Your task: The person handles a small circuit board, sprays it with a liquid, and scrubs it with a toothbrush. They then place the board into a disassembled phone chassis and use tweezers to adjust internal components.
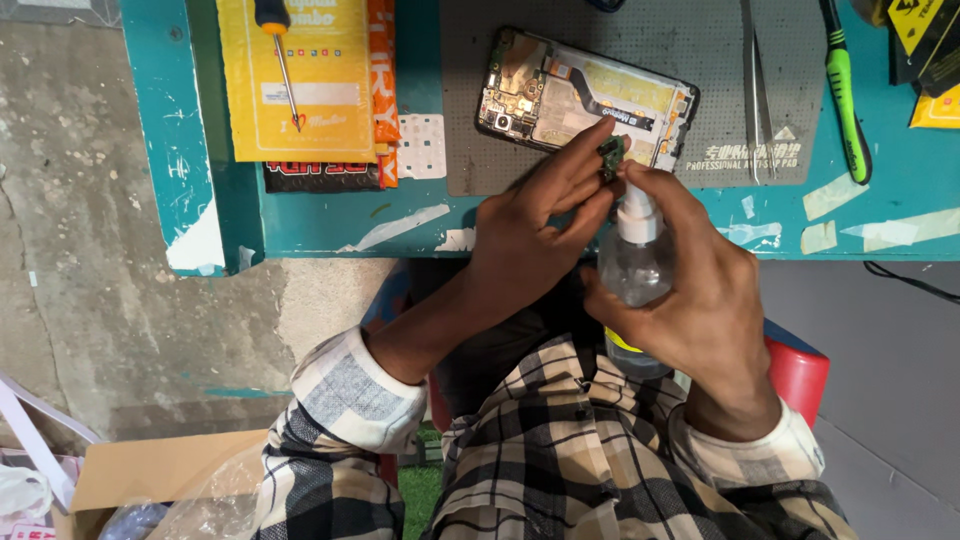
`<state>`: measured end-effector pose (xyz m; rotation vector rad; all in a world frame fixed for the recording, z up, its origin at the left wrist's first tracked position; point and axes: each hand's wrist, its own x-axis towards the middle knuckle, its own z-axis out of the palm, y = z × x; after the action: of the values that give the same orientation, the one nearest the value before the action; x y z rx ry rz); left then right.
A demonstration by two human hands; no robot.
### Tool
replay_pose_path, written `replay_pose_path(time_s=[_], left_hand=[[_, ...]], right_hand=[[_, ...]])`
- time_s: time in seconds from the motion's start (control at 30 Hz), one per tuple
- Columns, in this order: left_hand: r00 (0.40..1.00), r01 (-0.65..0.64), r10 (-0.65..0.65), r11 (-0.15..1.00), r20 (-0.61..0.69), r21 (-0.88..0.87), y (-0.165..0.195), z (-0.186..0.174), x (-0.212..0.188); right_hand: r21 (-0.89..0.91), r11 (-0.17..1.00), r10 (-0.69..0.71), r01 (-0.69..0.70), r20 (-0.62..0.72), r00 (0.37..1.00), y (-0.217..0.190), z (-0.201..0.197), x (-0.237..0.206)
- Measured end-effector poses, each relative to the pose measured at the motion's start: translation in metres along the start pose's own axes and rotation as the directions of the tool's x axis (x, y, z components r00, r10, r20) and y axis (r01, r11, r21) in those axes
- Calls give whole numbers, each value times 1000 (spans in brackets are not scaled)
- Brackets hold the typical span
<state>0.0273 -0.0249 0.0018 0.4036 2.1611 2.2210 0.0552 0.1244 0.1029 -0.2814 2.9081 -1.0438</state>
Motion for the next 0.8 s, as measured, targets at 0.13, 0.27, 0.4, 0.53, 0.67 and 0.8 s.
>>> replay_pose_path(time_s=[0.13,0.27,0.4,0.53,0.67,0.8], left_hand=[[999,-45,44,998,25,53,1,-2,1],[999,-55,55,997,3,54,2,-2,1],[999,-44,44,998,3,53,2,-2,0],[998,-66,66,998,-10,-6,2,-1,1],[999,-32,40,977,30,-210,2,-4,2],[998,-60,55,867,-26,-494,1,-13,2]], right_hand=[[-25,1000,-13,12,-6,1000,0,0,0],[-10,999,42,-42,-3,999,-3,1,0],[69,997,25,-23,-31,999,-3,1,-3],[44,999,34,-32,-44,998,3,1,-11],[197,980,-9,27,-89,996,12,-5,-19],[348,936,102,-47,-142,985,14,-14,-35]])
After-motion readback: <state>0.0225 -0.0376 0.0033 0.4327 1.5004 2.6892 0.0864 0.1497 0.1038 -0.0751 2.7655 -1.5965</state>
